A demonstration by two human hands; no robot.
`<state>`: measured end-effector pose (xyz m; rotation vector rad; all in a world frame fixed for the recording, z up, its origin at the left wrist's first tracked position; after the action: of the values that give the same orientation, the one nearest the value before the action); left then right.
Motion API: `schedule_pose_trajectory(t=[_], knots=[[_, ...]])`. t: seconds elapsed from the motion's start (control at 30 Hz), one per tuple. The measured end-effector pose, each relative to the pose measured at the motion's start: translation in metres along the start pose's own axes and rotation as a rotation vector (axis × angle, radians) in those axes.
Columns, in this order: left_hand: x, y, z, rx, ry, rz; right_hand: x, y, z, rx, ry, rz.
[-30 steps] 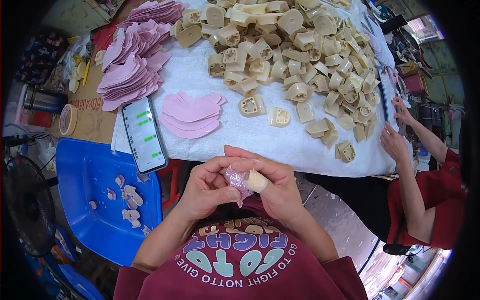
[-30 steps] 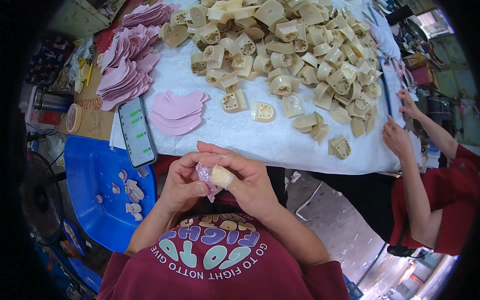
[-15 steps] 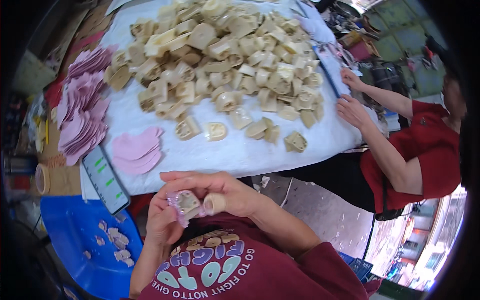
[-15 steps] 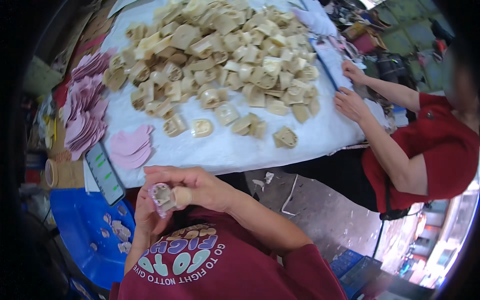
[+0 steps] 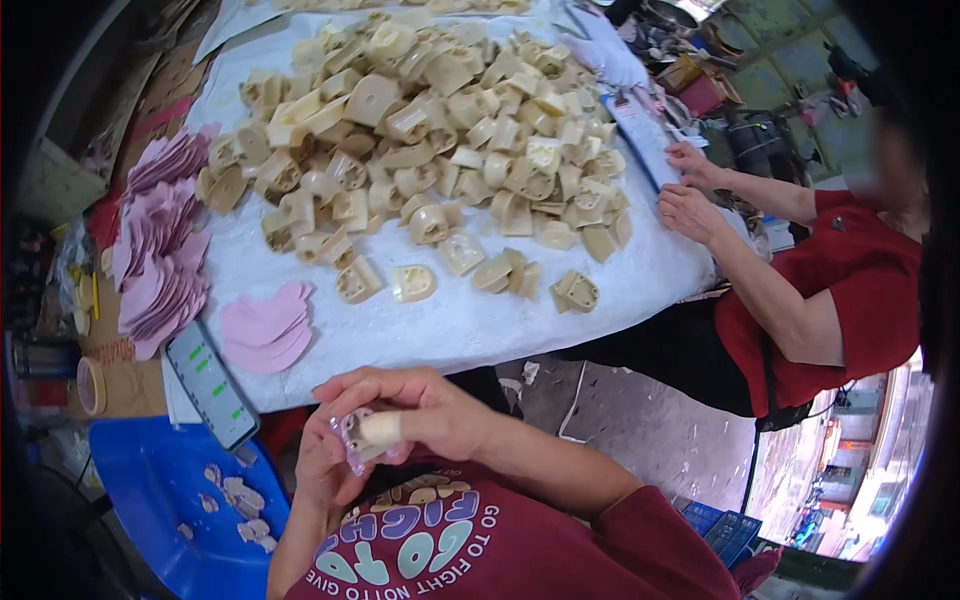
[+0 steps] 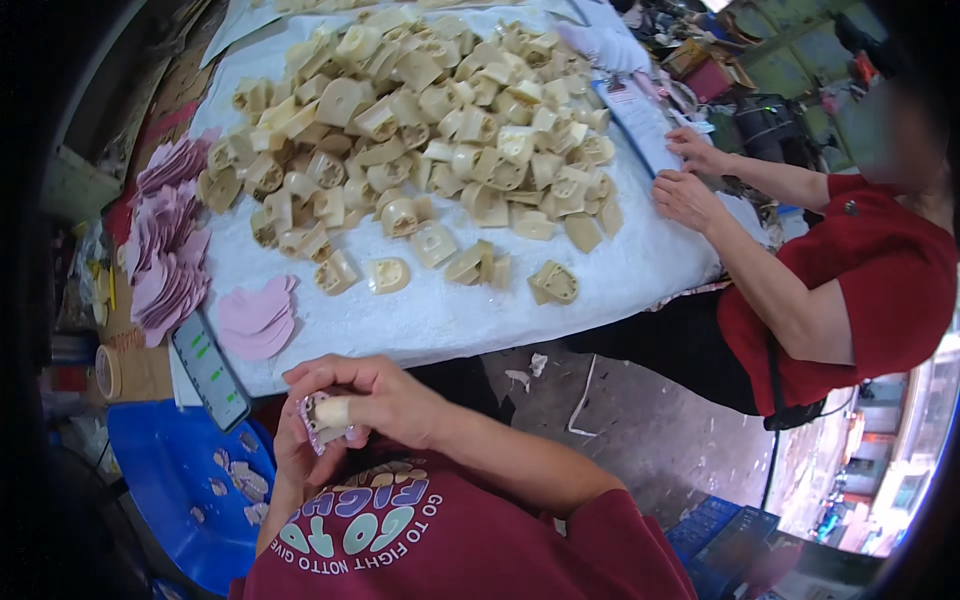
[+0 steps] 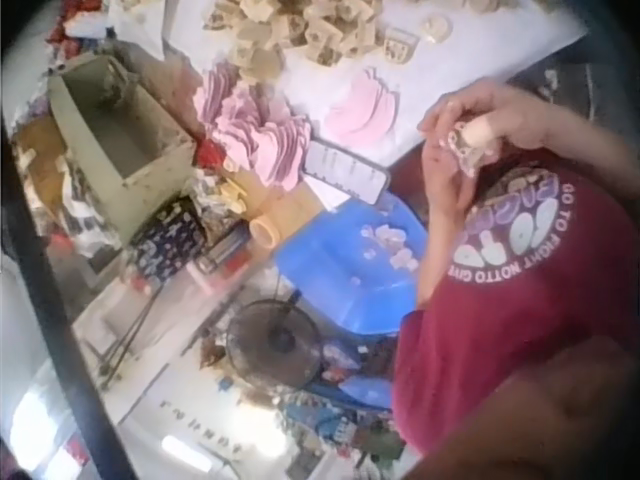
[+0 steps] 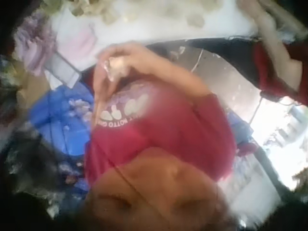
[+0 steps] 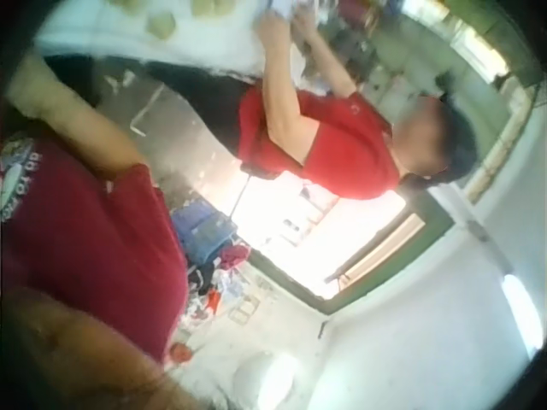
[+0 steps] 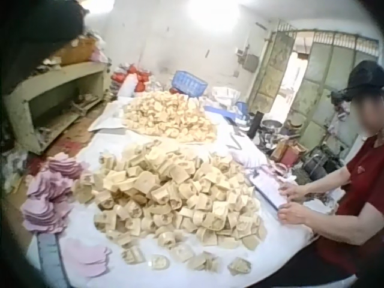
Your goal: The person assembles small plastic components by inserting pink foam pieces into beige plastic housings. They repeatedly pick up a foam piece and a housing, press them together, and place the assembled unit into a blue bin.
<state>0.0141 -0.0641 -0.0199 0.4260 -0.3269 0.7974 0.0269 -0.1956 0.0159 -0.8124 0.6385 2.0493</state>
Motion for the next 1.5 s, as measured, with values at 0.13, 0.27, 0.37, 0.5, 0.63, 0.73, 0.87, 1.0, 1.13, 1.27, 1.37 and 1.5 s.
schedule_pose_trajectory(t=[0.13,0.27,0.37,0.5,0.63,0.73,0.87,1.0,1.13,1.27,1.37,1.5], knots=[[-0.001,0.004,0.000,0.012,-0.008,-0.042,-0.004,-0.002,-0.003,0.015,-0.056,0.084],[0.000,0.005,-0.005,-0.037,0.078,-0.091,0.009,-0.005,-0.003,0.117,-0.018,0.088],[-0.002,0.006,-0.004,-0.139,0.111,-0.075,0.013,-0.004,-0.010,0.062,-0.103,0.099],[-0.005,0.004,-0.008,-0.165,0.118,-0.092,0.000,-0.007,0.000,0.049,0.158,0.079],[-0.005,0.001,-0.011,-0.034,0.134,-0.137,0.002,-0.008,-0.005,0.207,0.265,0.120],[0.007,-0.005,-0.011,0.071,0.095,-0.026,-0.009,-0.009,-0.004,0.113,0.751,-0.192],[0.035,-0.008,0.005,0.076,-0.373,0.150,-0.010,0.001,-0.012,0.146,0.825,-0.237],[0.058,-0.005,0.028,-0.021,-1.492,0.470,0.003,0.012,-0.042,0.354,0.152,0.068],[0.055,-0.013,0.047,-0.270,-1.757,0.613,0.008,0.015,-0.041,0.358,0.035,0.129],[0.062,-0.011,0.038,-0.201,-1.738,0.406,0.006,0.019,-0.043,0.290,0.026,0.136],[0.061,-0.012,0.043,-0.229,-1.770,0.423,-0.001,0.014,-0.040,0.302,0.213,0.175],[0.059,-0.014,0.041,-0.169,-1.851,0.437,-0.007,0.012,-0.028,0.330,0.792,0.012]])
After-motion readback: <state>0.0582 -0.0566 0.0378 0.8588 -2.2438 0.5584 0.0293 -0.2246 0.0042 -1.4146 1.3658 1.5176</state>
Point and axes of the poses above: each hand's wrist, its own y-axis away from the middle knuckle, its own z-axis out of the palm, x = y × z, the point moved 4 cm from there along -y, towards the middle knuckle, and after that the axes turned 3 degrees about -z, right-handed, at the moved point
